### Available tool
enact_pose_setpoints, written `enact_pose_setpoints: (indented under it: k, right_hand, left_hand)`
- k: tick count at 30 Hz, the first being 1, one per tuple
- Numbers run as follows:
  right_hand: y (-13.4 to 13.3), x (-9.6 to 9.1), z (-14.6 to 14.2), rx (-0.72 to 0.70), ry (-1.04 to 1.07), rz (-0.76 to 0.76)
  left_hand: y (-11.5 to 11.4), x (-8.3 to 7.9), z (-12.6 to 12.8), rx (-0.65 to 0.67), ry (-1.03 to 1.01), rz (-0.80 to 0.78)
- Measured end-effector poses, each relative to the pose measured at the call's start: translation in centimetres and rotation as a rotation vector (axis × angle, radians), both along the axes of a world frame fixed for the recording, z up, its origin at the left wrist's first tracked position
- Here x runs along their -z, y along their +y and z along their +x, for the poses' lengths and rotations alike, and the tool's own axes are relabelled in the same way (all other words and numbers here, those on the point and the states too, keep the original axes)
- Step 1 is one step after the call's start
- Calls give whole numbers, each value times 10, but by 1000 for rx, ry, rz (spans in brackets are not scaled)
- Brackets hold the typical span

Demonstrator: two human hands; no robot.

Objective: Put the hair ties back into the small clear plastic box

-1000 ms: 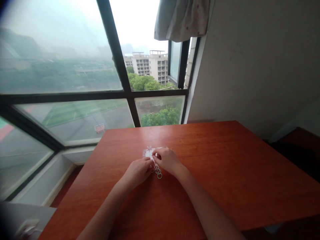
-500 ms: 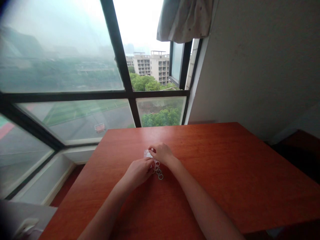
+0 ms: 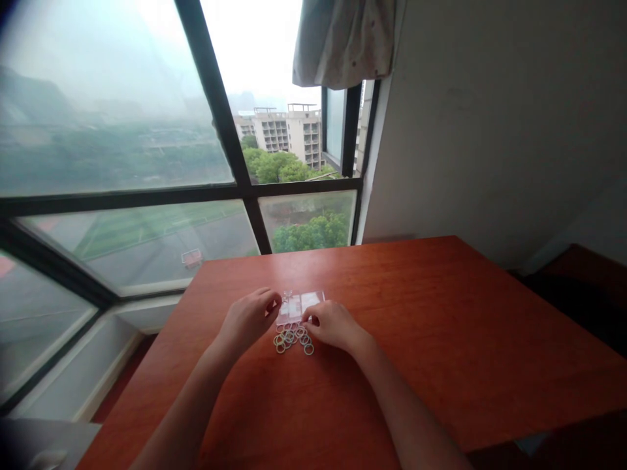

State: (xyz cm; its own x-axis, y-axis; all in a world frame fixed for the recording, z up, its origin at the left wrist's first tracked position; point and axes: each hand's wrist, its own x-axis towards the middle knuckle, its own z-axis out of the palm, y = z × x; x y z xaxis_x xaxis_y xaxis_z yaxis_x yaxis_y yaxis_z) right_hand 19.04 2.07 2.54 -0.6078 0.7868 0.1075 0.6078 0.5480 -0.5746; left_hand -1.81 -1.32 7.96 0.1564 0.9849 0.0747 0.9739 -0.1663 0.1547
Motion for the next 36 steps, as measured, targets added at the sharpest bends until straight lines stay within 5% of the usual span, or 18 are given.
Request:
enact_pose_setpoints:
  k: [9, 16, 23, 36]
  right_hand:
    - [-7, -3, -3, -50, -88, 37]
    - [-11, -3, -7, -95, -173, 52]
    - [-18, -1, -19, -38, -287, 129]
    - [9, 0, -3, 119, 228, 71]
  left_hand:
    - [31, 26, -9, -3, 30, -25]
    - [24, 31, -14, 3, -101, 52]
    - [9, 21, -14, 167, -168, 10]
    - [0, 29, 1, 302, -75, -122]
